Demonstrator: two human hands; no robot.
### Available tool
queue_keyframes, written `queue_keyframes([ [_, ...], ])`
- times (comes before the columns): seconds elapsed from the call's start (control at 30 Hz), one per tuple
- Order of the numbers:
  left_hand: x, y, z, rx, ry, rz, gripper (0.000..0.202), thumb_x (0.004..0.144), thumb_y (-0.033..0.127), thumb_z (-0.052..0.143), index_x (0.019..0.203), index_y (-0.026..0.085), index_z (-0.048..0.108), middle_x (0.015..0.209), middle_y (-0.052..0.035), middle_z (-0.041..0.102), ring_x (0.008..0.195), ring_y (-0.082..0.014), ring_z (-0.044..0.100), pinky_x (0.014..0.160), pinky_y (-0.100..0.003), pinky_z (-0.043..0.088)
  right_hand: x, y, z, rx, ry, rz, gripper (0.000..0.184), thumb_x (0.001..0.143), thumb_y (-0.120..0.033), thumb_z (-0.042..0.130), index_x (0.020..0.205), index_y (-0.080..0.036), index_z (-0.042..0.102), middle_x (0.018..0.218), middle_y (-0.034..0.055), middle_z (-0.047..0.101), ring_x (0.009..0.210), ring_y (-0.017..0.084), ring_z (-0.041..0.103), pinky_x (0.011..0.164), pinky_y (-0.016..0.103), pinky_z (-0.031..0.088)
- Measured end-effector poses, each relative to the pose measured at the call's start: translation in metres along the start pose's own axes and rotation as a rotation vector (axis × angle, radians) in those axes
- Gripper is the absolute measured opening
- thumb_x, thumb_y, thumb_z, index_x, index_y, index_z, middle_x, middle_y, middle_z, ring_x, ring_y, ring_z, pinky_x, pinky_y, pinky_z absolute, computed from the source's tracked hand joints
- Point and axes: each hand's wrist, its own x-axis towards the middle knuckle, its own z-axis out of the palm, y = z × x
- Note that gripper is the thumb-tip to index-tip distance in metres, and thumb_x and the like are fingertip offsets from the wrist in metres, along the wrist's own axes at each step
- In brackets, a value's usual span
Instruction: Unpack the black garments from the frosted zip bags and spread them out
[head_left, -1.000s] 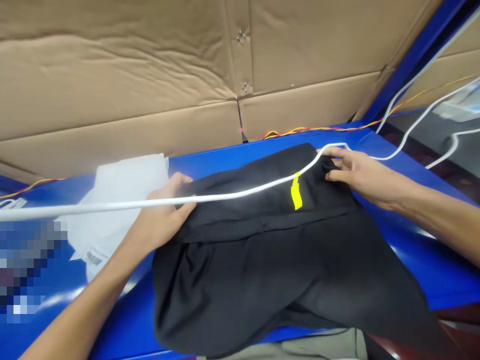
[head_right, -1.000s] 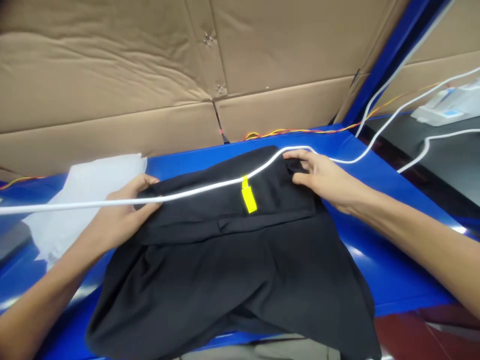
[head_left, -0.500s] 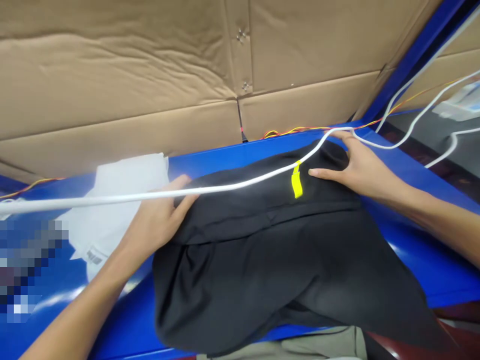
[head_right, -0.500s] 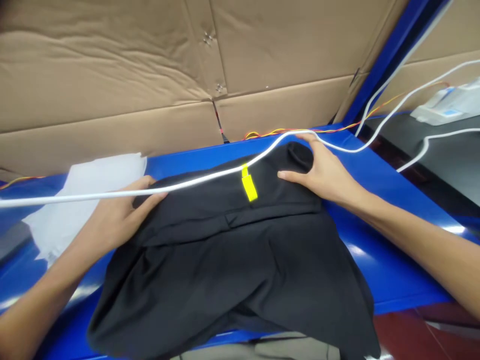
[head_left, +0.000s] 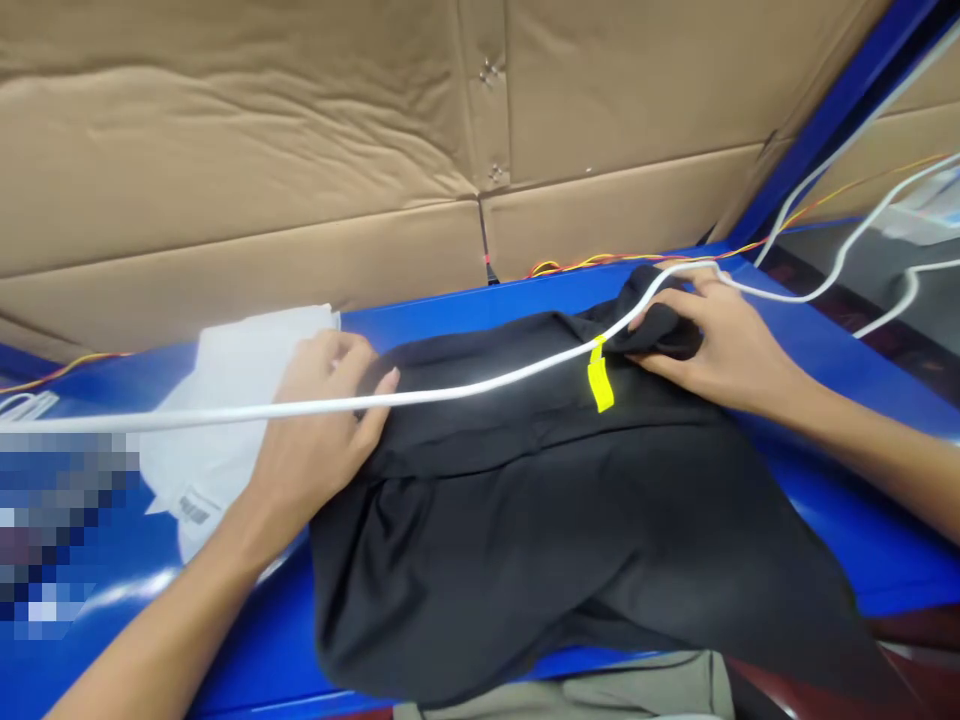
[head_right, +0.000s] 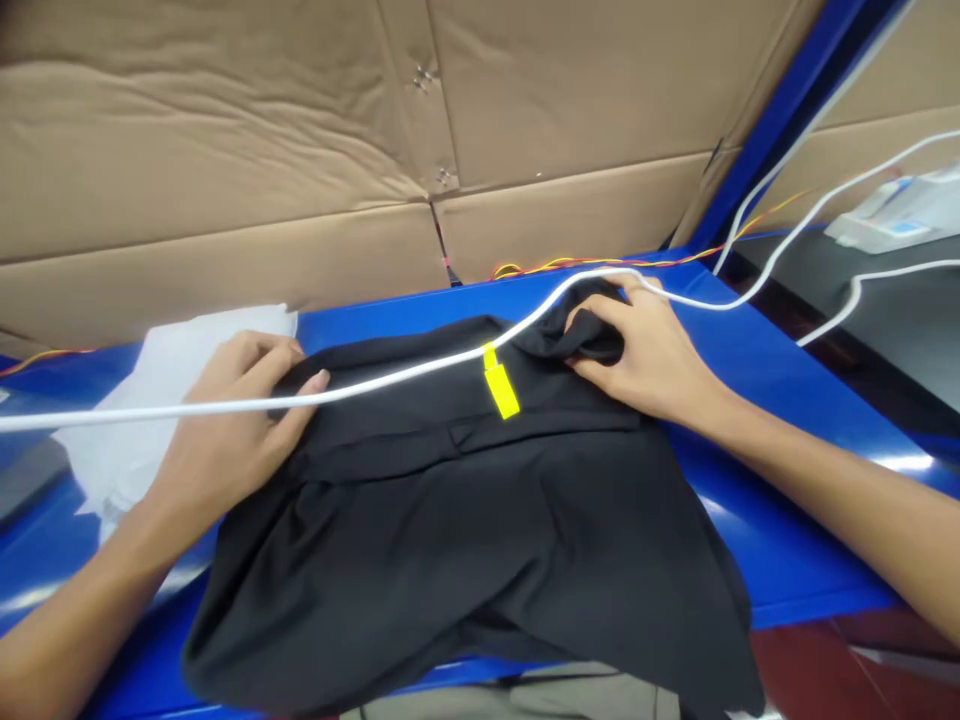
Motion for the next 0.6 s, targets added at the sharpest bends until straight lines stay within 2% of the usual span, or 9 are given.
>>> queue_keyframes([
  [0.07,0.0,0.001,-0.002,-0.072,0.031,0.023,0.028,0.109,0.043,0.042,0.102,0.021,0.057,0.11,-0.0104,0.063,0.109,-0.0308,0.065,0.096,-0.043,0.054,-0.003,-0.004,0.001,0.013,0.018,-0.006,0.024,0.09,-0.044,0.075,0.105,-0.024,0.073,0.142,0.0205,0.06,0.148,0.045,0.049,0.117,0.064,0.046],
  [0.13,0.0,0.002,-0.004,-0.135,0.078,0.039,0.027,0.109,0.044,0.045,0.1,0.022,0.058,0.105,-0.0082,0.065,0.102,-0.0277,0.066,0.091,-0.04,0.054,-0.005,-0.008,0.001,0.023,0.064,-0.008,0.029,0.091,-0.048,0.076,0.106,-0.024,0.072,0.159,0.0212,0.049,0.157,0.044,0.038,0.124,0.066,0.039],
  [0.2,0.0,0.004,-0.007,-0.185,0.088,0.035,0.026,0.108,0.042,0.047,0.099,0.022,0.06,0.1,-0.0062,0.069,0.095,-0.0253,0.067,0.087,-0.038,0.053,-0.006,-0.011,0.0,0.02,0.087,-0.041,0.022,0.091,-0.043,0.077,0.101,-0.024,0.072,0.162,0.0195,0.051,0.155,0.044,0.044,0.127,0.067,0.035],
  [0.27,0.001,0.006,-0.009,-0.271,0.09,0.031,0.023,0.105,0.039,0.051,0.092,0.022,0.061,0.096,-0.0042,0.072,0.088,-0.0226,0.067,0.082,-0.036,0.052,-0.006,-0.013,-0.002,0.032,0.101,-0.096,0.012,0.091,-0.035,0.076,0.097,-0.026,0.071,0.144,0.0153,0.068,0.144,0.042,0.057,0.126,0.067,0.038],
  [0.33,0.001,0.005,-0.012,-0.428,0.05,0.066,0.025,0.101,0.034,0.055,0.079,0.022,0.057,0.093,-0.0025,0.073,0.081,-0.0191,0.065,0.076,-0.034,0.051,-0.007,-0.014,-0.005,0.07,0.1,-0.134,0.006,0.091,-0.03,0.075,0.096,-0.028,0.072,0.117,0.0081,0.081,0.128,0.038,0.07,0.116,0.06,0.05],
  [0.4,0.001,0.002,-0.015,-0.596,-0.029,0.126,0.031,0.098,0.029,0.058,0.069,0.022,0.052,0.092,-0.0021,0.072,0.076,-0.017,0.061,0.07,-0.032,0.049,-0.009,-0.015,-0.008,0.106,0.08,-0.147,0.008,0.09,-0.028,0.076,0.098,-0.03,0.074,0.102,0.0025,0.083,0.104,0.032,0.08,0.095,0.049,0.062],
  [0.47,0.002,-0.002,-0.019,-0.743,-0.147,0.184,0.033,0.096,0.026,0.062,0.066,0.021,0.05,0.094,-0.0028,0.07,0.076,-0.017,0.06,0.067,-0.031,0.048,-0.01,-0.015,-0.013,0.136,0.029,-0.194,0.01,0.09,-0.027,0.076,0.099,-0.03,0.075,0.096,-0.0005,0.083,0.085,0.026,0.08,0.076,0.039,0.062],
  [0.53,0.002,-0.005,-0.023,-0.849,-0.27,0.256,0.035,0.095,0.026,0.065,0.064,0.02,0.05,0.098,-0.0043,0.068,0.079,-0.0178,0.059,0.067,-0.031,0.048,-0.01,-0.014,-0.019,0.209,-0.027,-0.28,0.009,0.091,-0.026,0.075,0.099,-0.03,0.075,0.092,-0.0015,0.083,0.079,0.022,0.08,0.07,0.034,0.06],
  [0.6,0.003,-0.006,-0.027,-0.882,-0.386,0.344,0.036,0.094,0.025,0.066,0.062,0.019,0.053,0.101,-0.0055,0.065,0.085,-0.0186,0.058,0.071,-0.031,0.05,-0.008,-0.013,-0.027,0.345,-0.12,-0.348,0.01,0.091,-0.026,0.074,0.101,-0.029,0.076,0.091,-0.0011,0.082,0.081,0.021,0.079,0.072,0.031,0.06],
])
